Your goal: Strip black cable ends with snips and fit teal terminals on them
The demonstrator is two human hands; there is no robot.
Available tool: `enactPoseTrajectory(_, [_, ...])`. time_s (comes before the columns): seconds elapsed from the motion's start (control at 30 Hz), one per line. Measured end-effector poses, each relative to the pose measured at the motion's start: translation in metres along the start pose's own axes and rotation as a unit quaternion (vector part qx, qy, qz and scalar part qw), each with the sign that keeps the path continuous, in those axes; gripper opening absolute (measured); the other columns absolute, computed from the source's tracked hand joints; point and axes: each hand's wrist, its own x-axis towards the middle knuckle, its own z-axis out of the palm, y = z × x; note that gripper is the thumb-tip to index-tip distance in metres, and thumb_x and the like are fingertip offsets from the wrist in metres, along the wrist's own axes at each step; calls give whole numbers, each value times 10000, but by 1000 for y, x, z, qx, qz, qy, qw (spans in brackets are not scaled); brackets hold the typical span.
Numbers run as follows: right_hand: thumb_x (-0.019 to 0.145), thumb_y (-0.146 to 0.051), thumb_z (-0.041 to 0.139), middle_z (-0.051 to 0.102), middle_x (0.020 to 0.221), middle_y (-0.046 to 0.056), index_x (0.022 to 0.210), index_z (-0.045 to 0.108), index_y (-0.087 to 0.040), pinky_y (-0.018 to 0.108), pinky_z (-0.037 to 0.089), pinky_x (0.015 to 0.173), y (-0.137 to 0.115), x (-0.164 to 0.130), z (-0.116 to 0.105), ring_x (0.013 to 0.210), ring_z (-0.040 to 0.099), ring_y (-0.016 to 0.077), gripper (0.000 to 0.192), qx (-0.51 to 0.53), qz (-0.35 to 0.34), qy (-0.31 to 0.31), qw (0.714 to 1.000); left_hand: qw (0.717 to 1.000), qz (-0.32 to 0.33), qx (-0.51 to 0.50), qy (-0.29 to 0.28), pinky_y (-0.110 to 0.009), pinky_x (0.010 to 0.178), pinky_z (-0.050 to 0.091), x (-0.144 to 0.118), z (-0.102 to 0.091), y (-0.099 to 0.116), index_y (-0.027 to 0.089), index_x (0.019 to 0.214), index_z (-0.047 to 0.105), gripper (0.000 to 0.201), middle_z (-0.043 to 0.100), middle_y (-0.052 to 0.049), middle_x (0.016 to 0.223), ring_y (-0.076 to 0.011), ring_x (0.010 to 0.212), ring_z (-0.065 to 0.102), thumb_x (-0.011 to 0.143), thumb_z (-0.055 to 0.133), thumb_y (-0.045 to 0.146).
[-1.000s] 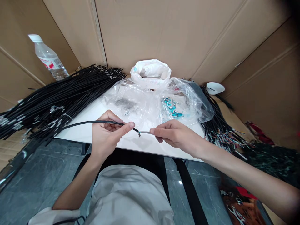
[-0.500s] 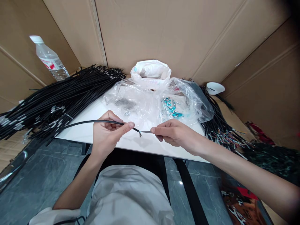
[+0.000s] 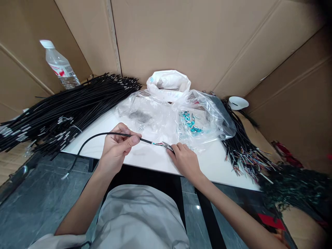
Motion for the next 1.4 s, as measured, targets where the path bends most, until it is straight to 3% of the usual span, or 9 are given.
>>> enactPoseTrajectory(0.13, [1011, -338, 584, 689, 873, 119, 940, 718, -146, 350, 398, 668, 2, 0, 11, 830, 574, 269, 245, -13, -12, 65, 998, 1000, 28, 7, 1, -161, 392, 287, -4, 1, -3, 204, 692, 553, 392, 629, 51, 541, -99, 512, 577, 549, 916, 171])
enactPoseTrajectory(0.27, [1012, -268, 576, 708, 925, 124, 1112, 686, -132, 367, 467, 689, -6, -3, -7, 841, 590, 261, 201, 87, 5, 128, 988, 998, 48, 36, 7, -170, 387, 312, -10, 5, -6, 209, 705, 558, 375, 704, 29, 630, -123, 566, 644, 587, 911, 165])
enactPoseTrajectory(0.37, [989, -168, 596, 704, 885, 69, 1110, 656, -169, 350, 511, 720, -24, -5, -35, 813, 619, 205, 136, 275, 24, 250, 928, 996, 64, 60, 12, -176, 393, 329, -15, 12, -8, 212, 705, 552, 371, 726, 15, 659, -164, 636, 709, 598, 902, 152])
enactPoseTrajectory(0.47, [925, -100, 656, 696, 833, 24, 1079, 666, -204, 320, 503, 648, -48, -5, -62, 757, 623, 171, 186, 372, 52, 347, 859, 993, 90, 79, 19, -188, 403, 363, -18, 21, -9, 213, 699, 548, 365, 733, 9, 665, -178, 635, 723, 596, 890, 137])
enactPoseTrajectory(0.63, [911, -104, 658, 712, 804, 25, 1014, 696, -207, 320, 511, 601, -72, 2, -76, 708, 635, 161, 151, 414, 120, 397, 811, 985, 129, 110, 18, -203, 394, 357, -23, 35, -10, 209, 699, 565, 328, 759, -3, 702, -146, 556, 684, 624, 874, 131])
enactPoseTrajectory(0.87, [908, -102, 656, 706, 799, 20, 945, 698, -187, 301, 513, 625, -74, 6, -73, 703, 621, 141, 101, 411, 163, 410, 798, 981, 149, 120, 19, -217, 386, 338, -28, 43, -11, 217, 700, 581, 309, 751, 7, 696, -141, 558, 674, 634, 869, 128])
enactPoseTrajectory(1.1, [915, -104, 635, 681, 771, 13, 910, 680, -183, 295, 492, 624, -72, 5, -77, 682, 583, 134, 91, 394, 159, 412, 806, 980, 151, 131, 13, -229, 410, 370, -30, 46, -13, 218, 700, 591, 289, 738, 17, 688, -115, 493, 617, 651, 861, 127])
enactPoseTrajectory(1.4, [893, -96, 613, 577, 681, -33, 816, 606, -196, 272, 461, 600, -71, 10, -78, 622, 523, 114, 126, 360, 166, 404, 824, 980, 140, 140, 9, -224, 428, 411, -32, 45, -14, 216, 697, 560, 316, 736, 14, 691, -145, 564, 680, 665, 865, 139])
